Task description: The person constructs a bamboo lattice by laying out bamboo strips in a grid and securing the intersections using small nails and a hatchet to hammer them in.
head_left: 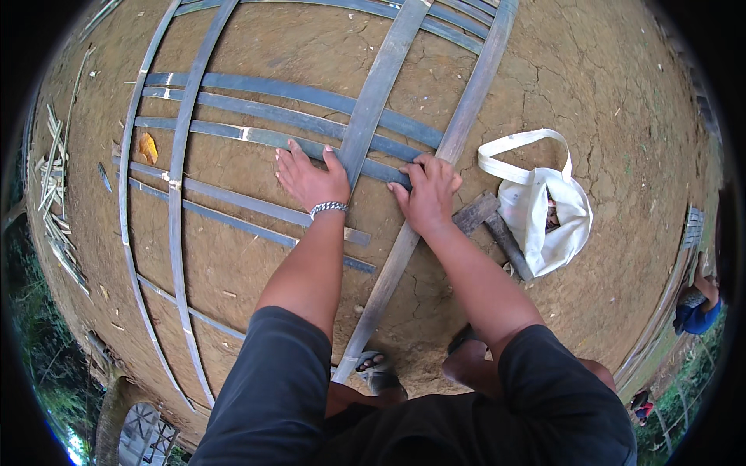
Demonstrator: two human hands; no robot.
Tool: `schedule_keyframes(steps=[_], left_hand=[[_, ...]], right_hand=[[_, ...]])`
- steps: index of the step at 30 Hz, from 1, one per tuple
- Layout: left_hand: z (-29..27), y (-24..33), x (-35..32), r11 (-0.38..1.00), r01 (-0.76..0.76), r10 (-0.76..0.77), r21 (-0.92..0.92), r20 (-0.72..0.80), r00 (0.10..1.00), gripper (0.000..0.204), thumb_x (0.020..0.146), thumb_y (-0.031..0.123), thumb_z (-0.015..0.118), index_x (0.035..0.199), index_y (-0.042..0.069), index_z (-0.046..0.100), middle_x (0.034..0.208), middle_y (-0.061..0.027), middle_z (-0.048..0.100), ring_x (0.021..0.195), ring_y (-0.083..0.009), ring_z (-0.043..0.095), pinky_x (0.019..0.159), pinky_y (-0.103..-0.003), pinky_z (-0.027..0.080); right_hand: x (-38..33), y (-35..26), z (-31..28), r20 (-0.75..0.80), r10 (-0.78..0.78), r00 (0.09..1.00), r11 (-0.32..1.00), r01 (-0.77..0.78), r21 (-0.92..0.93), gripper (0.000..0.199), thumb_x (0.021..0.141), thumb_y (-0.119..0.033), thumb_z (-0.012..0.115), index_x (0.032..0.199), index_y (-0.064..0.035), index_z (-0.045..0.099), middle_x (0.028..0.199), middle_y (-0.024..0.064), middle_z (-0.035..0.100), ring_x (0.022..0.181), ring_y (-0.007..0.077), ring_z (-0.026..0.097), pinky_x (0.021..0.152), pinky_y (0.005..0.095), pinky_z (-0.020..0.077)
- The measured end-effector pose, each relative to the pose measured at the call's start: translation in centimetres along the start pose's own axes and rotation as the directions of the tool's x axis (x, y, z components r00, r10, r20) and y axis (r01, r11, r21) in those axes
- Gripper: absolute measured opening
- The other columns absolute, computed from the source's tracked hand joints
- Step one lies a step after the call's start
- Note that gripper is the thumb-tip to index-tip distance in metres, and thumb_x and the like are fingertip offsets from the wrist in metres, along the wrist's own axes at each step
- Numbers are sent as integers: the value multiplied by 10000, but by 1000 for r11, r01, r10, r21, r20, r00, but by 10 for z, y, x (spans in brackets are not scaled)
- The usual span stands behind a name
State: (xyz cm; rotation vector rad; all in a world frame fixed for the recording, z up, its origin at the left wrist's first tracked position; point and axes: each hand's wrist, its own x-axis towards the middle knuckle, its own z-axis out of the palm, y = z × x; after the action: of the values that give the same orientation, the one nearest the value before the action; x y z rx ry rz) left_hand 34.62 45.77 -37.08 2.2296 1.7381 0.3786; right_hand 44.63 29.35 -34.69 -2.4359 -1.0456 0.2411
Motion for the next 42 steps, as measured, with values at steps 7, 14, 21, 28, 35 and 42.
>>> schedule_keyframes(steps=[7, 14, 21, 28, 35, 42], left_hand=[[4, -7, 1, 999, -30, 30, -23, 1, 1000, 777, 967, 415, 627, 1569, -14, 387, 1639, -278, 320, 1558, -382, 243, 1282, -521, 149], [5, -7, 1, 999, -33, 33, -30, 2, 999, 779, 976, 409, 618, 1566, -39, 376, 1644, -281, 310, 1561, -381, 235, 1284, -513, 137], [14, -17, 4, 998, -64, 63, -10, -33, 997, 792, 966, 471, 623, 1553, -22, 421, 1645, -282, 317, 1556, -384, 254, 1277, -509, 148], [11, -13, 3, 999, -41, 41, -9, 0, 999, 817, 963, 496, 625, 1564, -13, 409, 1661, -260, 303, 1573, -349, 230, 1282, -502, 127], [12, -13, 5, 1000, -28, 28, 5, 5, 1000, 826, 960, 505, 633, 1569, -4, 405, 1665, -238, 312, 1573, -333, 238, 1283, -500, 128], [5, -7, 4, 1000, -26, 25, 18, 43, 999, 784, 980, 457, 619, 1564, -17, 400, 1661, -253, 301, 1578, -334, 221, 1285, -511, 120]], right_hand=[[0, 3, 3, -25, -14, 1000, 998, 15, 54, 353, 749, -296, 877, 1025, -127, 736, 1201, 33, 576, 1225, 282, 470, 1042, 492, 284], [-3, 4, 5, -30, 8, 1000, 997, -6, 73, 346, 756, -287, 876, 1029, -122, 743, 1192, 24, 583, 1237, 277, 470, 1051, 481, 280], [-3, 6, 7, -31, 5, 1000, 997, -3, 79, 350, 758, -303, 878, 1039, -131, 760, 1200, 18, 586, 1252, 266, 465, 1059, 487, 274], [-2, 4, 9, -36, 34, 999, 999, -33, 27, 359, 759, -321, 880, 1050, -145, 766, 1197, 9, 592, 1253, 256, 468, 1073, 477, 277], [-2, 5, 10, -13, 48, 999, 999, -48, 26, 354, 782, -344, 868, 1066, -155, 771, 1225, 2, 587, 1268, 241, 454, 1084, 468, 268], [-1, 3, 11, -15, 72, 997, 997, -71, 24, 360, 766, -339, 877, 1060, -158, 779, 1212, -8, 596, 1262, 236, 460, 1080, 463, 275]])
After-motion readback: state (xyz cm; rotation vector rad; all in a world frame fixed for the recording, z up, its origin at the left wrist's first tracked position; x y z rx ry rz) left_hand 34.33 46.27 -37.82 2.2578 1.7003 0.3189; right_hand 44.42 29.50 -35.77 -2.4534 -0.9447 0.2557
